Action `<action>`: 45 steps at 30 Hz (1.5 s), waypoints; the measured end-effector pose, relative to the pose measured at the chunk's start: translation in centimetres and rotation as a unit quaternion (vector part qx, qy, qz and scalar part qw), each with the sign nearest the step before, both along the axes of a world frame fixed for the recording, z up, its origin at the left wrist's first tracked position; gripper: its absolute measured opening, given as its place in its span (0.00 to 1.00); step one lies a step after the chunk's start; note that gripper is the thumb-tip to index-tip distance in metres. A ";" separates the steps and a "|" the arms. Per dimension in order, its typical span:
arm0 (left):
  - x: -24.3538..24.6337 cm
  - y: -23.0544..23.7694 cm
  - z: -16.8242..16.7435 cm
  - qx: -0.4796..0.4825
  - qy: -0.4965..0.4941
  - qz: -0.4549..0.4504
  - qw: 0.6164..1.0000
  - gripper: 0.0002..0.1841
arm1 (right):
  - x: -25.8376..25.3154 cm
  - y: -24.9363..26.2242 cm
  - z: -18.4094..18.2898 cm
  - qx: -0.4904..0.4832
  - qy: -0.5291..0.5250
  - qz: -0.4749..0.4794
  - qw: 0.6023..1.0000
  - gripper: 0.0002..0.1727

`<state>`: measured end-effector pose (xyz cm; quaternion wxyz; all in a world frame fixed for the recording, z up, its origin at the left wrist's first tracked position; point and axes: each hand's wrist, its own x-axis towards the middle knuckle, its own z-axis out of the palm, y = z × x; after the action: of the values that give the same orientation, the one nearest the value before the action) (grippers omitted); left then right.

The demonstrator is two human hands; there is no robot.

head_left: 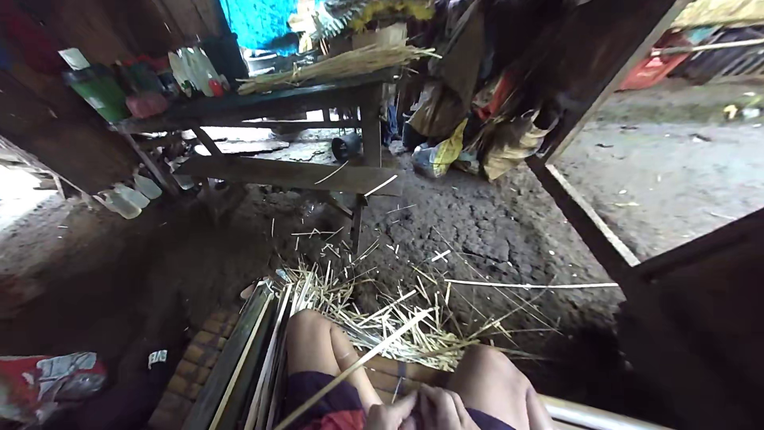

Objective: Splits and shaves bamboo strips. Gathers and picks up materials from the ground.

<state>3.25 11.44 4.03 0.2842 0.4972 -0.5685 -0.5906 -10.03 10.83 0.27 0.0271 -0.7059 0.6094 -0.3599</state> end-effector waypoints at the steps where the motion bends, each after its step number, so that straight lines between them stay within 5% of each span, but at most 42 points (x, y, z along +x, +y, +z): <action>1: -0.1 -0.1 -0.2 -0.012 -0.006 0.007 1.000 0.22 | 0.3 0.2 -0.1 -0.004 -0.002 -0.004 1.000 0.07; 8: 0.2 -0.7 -0.1 -0.092 -0.039 0.033 0.994 0.20 | -0.7 0.0 0.3 -0.030 -0.094 0.024 0.995 0.11; 11: 1.1 -0.5 0.3 -0.234 -0.038 0.036 0.971 0.17 | -3.5 0.4 2.7 0.097 -0.276 0.145 0.945 0.18; 13: 1.5 -0.1 0.8 -0.300 -0.032 0.014 0.953 0.16 | -4.8 1.0 3.9 0.229 -0.411 0.217 0.855 0.22; 15: 1.8 0.5 1.2 -0.345 -0.057 -0.024 0.937 0.15 | -5.2 1.4 4.1 0.339 -0.535 0.292 0.716 0.25; 19: 3.4 0.2 2.6 -0.387 -0.065 -0.131 0.910 0.13 | -5.0 1.6 3.8 0.424 -0.668 0.395 0.466 0.19; 22: 3.3 -2.2 3.3 -0.285 0.128 -0.155 0.937 0.23 | -4.2 1.9 4.2 0.395 -0.694 0.457 0.392 0.19; 24: 0.9 -2.5 2.5 -0.182 0.255 -0.056 0.948 0.25 | -3.2 1.7 5.2 0.349 -0.704 0.442 0.433 0.18; 26: -1.8 -2.1 2.2 -0.108 0.342 0.039 0.933 0.20 | -2.3 1.1 5.7 0.272 -0.692 0.398 0.537 0.19; 29: -3.1 -2.3 2.5 0.016 0.422 0.046 0.905 0.19 | -1.3 0.9 5.3 0.181 -0.656 0.363 0.637 0.20; 33: -2.3 -4.1 2.0 0.159 0.515 -0.080 0.839 0.24 | -0.7 1.2 4.7 0.152 -0.639 0.364 0.661 0.21; 38: -1.2 -5.0 2.7 0.202 0.437 -0.179 0.858 0.30 | -0.7 1.4 4.4 0.144 -0.645 0.352 0.663 0.18; 42: -2.2 -4.7 3.1 0.206 0.485 -0.128 0.840 0.26 | -1.1 1.3 4.7 0.138 -0.639 0.348 0.672 0.18; 45: -3.1 -4.8 2.4 0.191 0.524 0.009 0.830 0.31 | -1.5 1.1 4.2 0.127 -0.601 0.355 0.705 0.21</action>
<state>0.13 6.68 6.48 0.4441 0.1631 -0.2052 -0.8568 -11.50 11.97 4.45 0.6030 -0.4945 0.2081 -0.5904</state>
